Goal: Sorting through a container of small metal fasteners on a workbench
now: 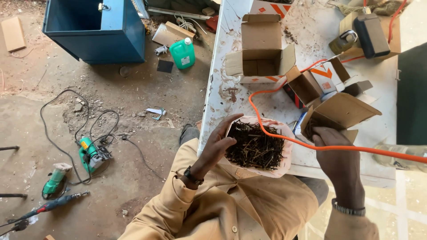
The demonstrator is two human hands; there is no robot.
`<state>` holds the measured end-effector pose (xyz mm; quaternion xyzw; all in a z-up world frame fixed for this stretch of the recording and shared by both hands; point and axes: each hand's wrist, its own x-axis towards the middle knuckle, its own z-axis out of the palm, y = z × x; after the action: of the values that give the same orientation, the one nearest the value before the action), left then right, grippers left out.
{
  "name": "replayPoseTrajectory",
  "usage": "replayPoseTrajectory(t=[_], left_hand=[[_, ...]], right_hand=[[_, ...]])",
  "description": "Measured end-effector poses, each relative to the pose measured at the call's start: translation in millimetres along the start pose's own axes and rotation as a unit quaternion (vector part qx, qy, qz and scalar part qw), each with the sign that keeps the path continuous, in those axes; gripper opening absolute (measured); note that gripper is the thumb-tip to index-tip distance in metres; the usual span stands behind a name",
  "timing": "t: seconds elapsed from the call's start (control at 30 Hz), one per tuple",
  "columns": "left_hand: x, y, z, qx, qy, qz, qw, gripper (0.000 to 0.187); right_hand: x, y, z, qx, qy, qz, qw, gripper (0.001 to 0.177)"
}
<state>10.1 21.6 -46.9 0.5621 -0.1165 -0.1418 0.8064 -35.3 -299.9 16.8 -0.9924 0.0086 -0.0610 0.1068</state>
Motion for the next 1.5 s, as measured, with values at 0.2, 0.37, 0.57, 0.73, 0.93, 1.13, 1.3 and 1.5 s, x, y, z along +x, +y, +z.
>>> replayPoseTrajectory(t=[0.2,0.37,0.57,0.73,0.93,1.13,1.3,1.5], left_hand=[[-8,2,-8,0.155,-0.025,0.128,0.979,0.052],[-4,5,2,0.166,0.013,0.216,0.962,0.049],[1,25,-12,0.256,-0.008,0.248,0.934,0.046],[20,28,-11,0.384,-0.041,0.239,0.891,0.046],[6,15,-1,0.297,0.017,0.221,0.929,0.049],[-18,8,-3,0.292,0.082,0.257,0.918,0.042],[-20,-16,-9,0.247,0.059,0.269,0.929,0.04],[-27,5,11,0.193,0.013,0.282,0.94,0.054]], right_hand=[[-28,-78,-39,0.045,0.068,-0.076,0.994,0.018],[-46,-77,6,-0.103,-0.011,0.143,0.984,0.036],[-37,-97,27,-0.073,-0.102,0.202,0.971,0.037],[-30,-90,36,-0.102,-0.007,0.131,0.986,0.027],[22,-76,45,-0.048,0.136,0.014,0.989,0.024],[41,-95,41,-0.03,0.072,0.012,0.997,0.021],[31,-102,52,0.006,0.154,-0.09,0.984,0.031],[8,-108,20,0.174,0.108,-0.121,0.971,0.087]])
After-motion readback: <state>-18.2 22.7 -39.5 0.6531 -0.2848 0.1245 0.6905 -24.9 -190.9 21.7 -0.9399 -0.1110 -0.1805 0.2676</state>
